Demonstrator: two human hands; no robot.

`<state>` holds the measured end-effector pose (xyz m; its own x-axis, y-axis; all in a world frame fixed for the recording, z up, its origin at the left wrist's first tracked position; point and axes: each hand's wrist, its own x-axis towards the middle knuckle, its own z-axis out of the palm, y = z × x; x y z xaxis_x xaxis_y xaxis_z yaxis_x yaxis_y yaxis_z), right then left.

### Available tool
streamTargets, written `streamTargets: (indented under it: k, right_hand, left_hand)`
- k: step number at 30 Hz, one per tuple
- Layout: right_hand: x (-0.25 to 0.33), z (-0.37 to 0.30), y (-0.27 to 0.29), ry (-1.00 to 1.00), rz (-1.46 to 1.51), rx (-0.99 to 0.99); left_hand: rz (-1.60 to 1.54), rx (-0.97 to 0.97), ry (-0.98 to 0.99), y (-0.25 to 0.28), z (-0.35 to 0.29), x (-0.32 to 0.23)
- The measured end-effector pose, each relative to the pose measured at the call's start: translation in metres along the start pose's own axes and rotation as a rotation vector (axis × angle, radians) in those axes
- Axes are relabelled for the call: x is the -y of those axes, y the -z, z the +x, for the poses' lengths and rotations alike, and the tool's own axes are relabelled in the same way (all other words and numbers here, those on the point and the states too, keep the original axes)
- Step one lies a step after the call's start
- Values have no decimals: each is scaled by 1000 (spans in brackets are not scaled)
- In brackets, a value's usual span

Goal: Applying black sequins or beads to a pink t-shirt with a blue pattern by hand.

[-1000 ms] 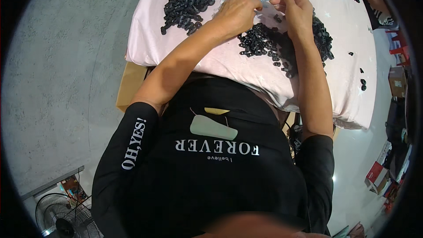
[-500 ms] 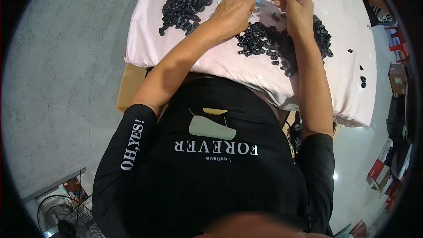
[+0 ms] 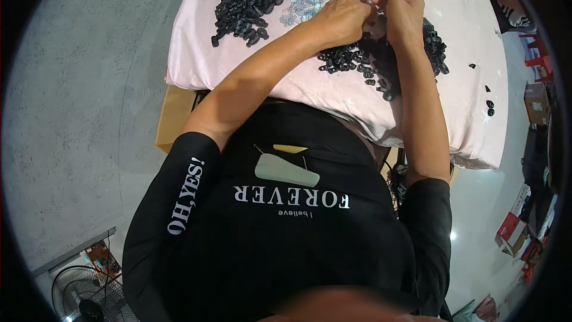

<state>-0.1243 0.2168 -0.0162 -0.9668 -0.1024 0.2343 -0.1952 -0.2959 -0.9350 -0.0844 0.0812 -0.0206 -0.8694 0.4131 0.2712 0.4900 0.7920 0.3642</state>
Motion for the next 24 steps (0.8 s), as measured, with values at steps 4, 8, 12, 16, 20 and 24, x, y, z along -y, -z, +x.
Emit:
streamTargets:
  k: [4, 8, 12, 16, 20, 24]
  right_hand:
    - [16, -6, -9, -150, 58, -70]
    - [8, -2, -4, -93, 68, -49]
    - [5, 2, 4, -99, 57, -61]
    - [-9, 9, 17, 13, -5, -7]
    - [8, 4, 1, -86, 62, -60]
    - [-3, 7, 12, -58, 60, -52]
  left_hand:
    - [50, 6, -27, 7, -9, 3]
    - [69, 9, -28, 22, -18, -4]
    - [-74, 30, -130, 24, -29, -18]
    - [33, 49, -109, 15, -34, -19]
    - [40, 59, -98, 18, -37, -15]
    - [27, 58, -109, 20, -36, -21]
